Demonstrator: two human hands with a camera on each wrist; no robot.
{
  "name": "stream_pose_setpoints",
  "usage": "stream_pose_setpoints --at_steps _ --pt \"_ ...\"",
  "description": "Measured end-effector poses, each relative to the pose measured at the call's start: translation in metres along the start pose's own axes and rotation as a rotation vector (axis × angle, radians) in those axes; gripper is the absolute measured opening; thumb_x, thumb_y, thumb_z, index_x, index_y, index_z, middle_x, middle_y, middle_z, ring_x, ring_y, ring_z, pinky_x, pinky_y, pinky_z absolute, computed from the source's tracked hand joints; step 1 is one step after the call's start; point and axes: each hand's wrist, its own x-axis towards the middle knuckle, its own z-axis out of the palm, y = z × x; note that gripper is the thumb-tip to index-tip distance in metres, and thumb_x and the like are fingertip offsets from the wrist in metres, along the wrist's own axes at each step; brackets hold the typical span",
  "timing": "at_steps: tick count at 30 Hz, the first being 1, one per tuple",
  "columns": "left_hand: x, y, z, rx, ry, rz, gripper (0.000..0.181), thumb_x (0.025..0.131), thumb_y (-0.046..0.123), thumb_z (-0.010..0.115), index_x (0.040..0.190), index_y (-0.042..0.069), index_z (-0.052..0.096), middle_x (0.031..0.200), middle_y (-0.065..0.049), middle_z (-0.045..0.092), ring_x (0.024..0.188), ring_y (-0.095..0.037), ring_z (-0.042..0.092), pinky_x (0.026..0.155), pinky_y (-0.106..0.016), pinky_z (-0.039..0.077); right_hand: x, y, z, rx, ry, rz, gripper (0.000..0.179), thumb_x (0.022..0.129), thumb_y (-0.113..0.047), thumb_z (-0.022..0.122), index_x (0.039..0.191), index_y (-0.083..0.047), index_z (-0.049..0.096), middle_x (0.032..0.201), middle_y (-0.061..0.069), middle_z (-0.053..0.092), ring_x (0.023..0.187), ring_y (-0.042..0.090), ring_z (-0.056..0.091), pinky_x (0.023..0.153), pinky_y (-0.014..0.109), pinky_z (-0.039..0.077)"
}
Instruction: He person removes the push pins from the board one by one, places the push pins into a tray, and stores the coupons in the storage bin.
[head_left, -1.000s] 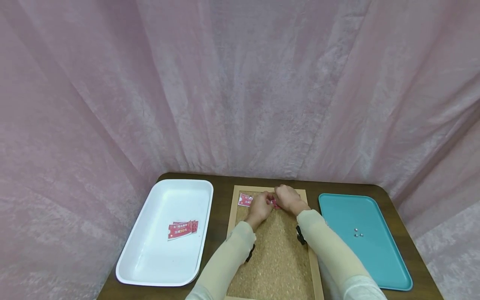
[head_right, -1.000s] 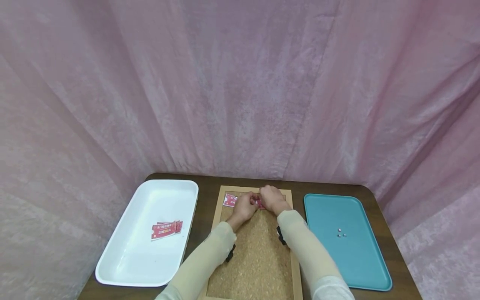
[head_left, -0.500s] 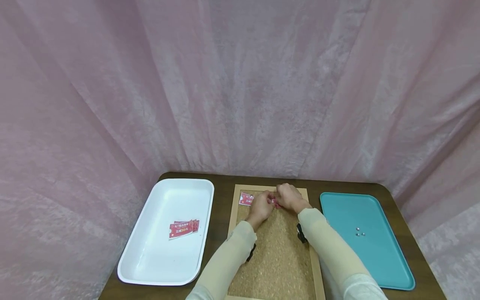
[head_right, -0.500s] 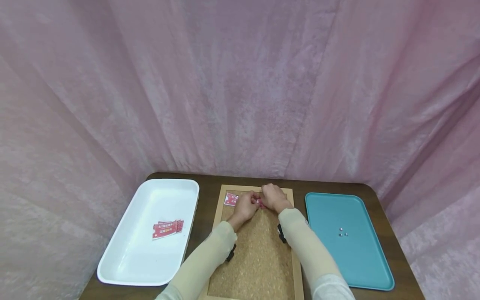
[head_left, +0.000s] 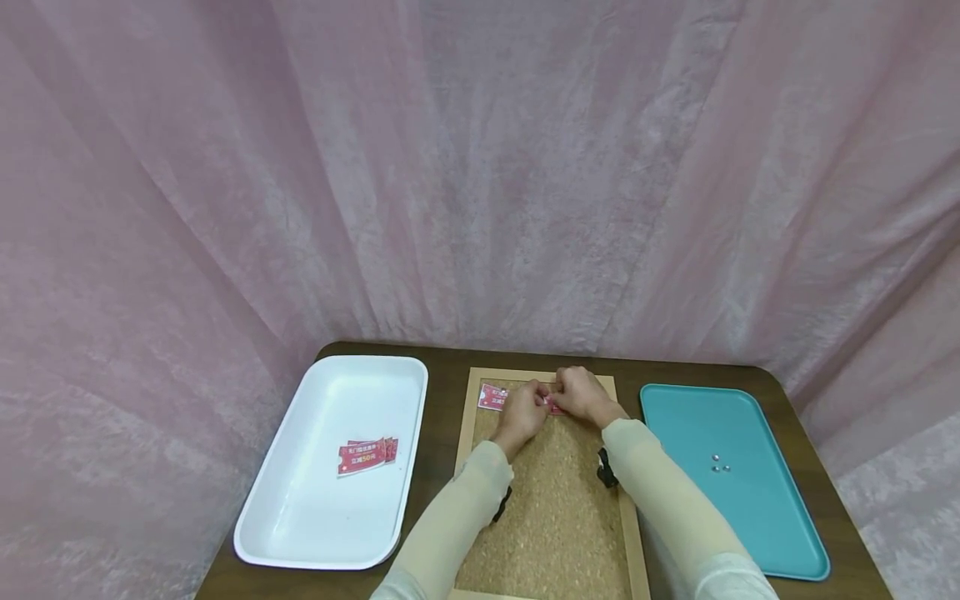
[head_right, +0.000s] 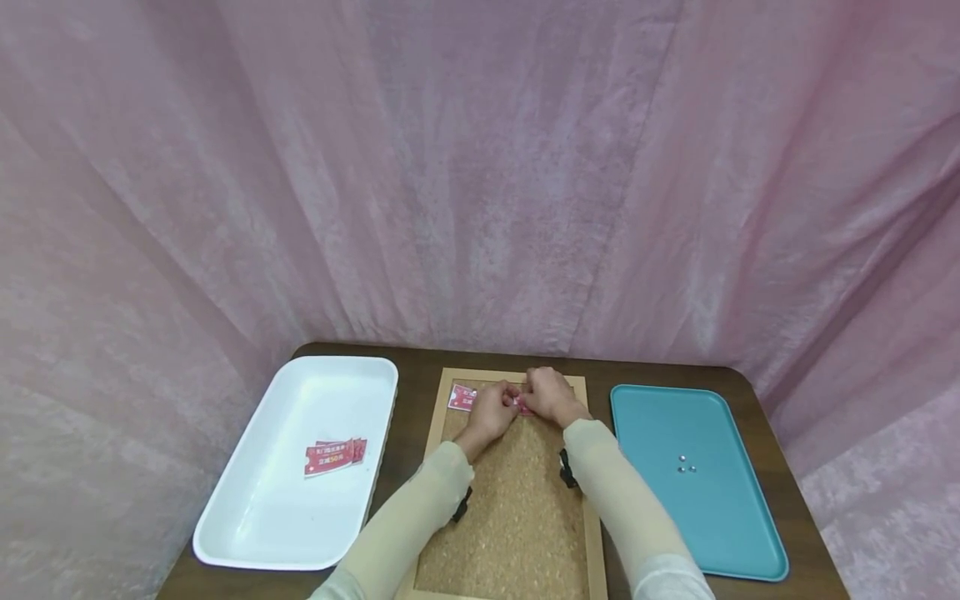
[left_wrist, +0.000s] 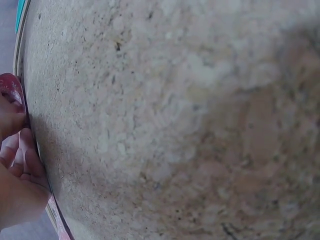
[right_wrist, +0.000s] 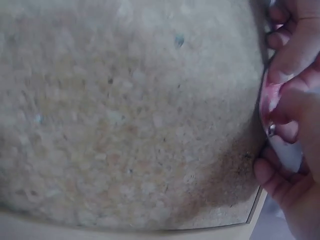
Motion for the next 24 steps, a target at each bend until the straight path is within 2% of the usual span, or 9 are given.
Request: stream_pose_setpoints --at_steps 4,9,15,20,24 --pt "-0.0002 0.0004 0.0006 0.002 0.006 -0.003 0.014 0.095 0.017 0.073 0.109 0.015 0.071 0.089 0.004 0.07 0.078 -0.008 0.062 0.068 -0.026 0.05 -0.0043 -0.0015 -0.001 -0.004 0.0 0.006 0.018 0.087 -0.013 0.075 0.074 -0.012 0.063 0.078 0.002 0.06 0.072 0.016 0.054 0.065 0.035 0.047" --pt "-0.0003 -0.0011 0.0018 0.004 0.007 -0.008 0.017 0.093 0.013 0.073 0.11 0.016 0.071 0.089 0.004 0.069 0.078 -0.008 0.061 0.068 -0.027 0.05 -0.0031 -0.0009 -0.0023 0.011 -0.042 0.003 0.019 0.09 -0.008 0.072 0.073 -0.012 0.066 0.077 0.0 0.063 0.071 0.014 0.055 0.067 0.033 0.049" --pt "-0.0004 -0.0014 0.0034 0.002 0.005 -0.02 0.018 0.093 0.013 0.074 0.11 0.017 0.071 0.089 0.005 0.069 0.078 -0.008 0.061 0.069 -0.028 0.05 -0.0013 0.0008 -0.0059 0.026 -0.073 -0.004 0.01 0.088 -0.001 0.069 0.08 -0.008 0.071 0.084 0.004 0.071 0.078 0.018 0.063 0.073 0.037 0.056" --pt "-0.0003 -0.0004 0.0031 0.001 0.006 -0.011 0.018 0.094 0.013 0.073 0.111 0.015 0.071 0.089 0.004 0.07 0.078 -0.009 0.062 0.068 -0.028 0.05 -0.0016 0.0042 -0.0064 0.08 -0.069 0.047 0.01 0.085 0.002 0.069 0.086 -0.006 0.075 0.09 0.007 0.075 0.081 0.02 0.066 0.074 0.038 0.057" --pt "-0.0005 -0.0003 0.0037 0.004 0.015 0.011 0.016 0.094 0.012 0.073 0.11 0.013 0.072 0.087 0.003 0.07 0.076 -0.008 0.062 0.067 -0.027 0.05 -0.0015 0.0062 -0.0064 0.09 -0.098 0.08 0.009 0.087 0.001 0.069 0.088 -0.006 0.074 0.091 0.007 0.074 0.081 0.019 0.064 0.074 0.037 0.056"
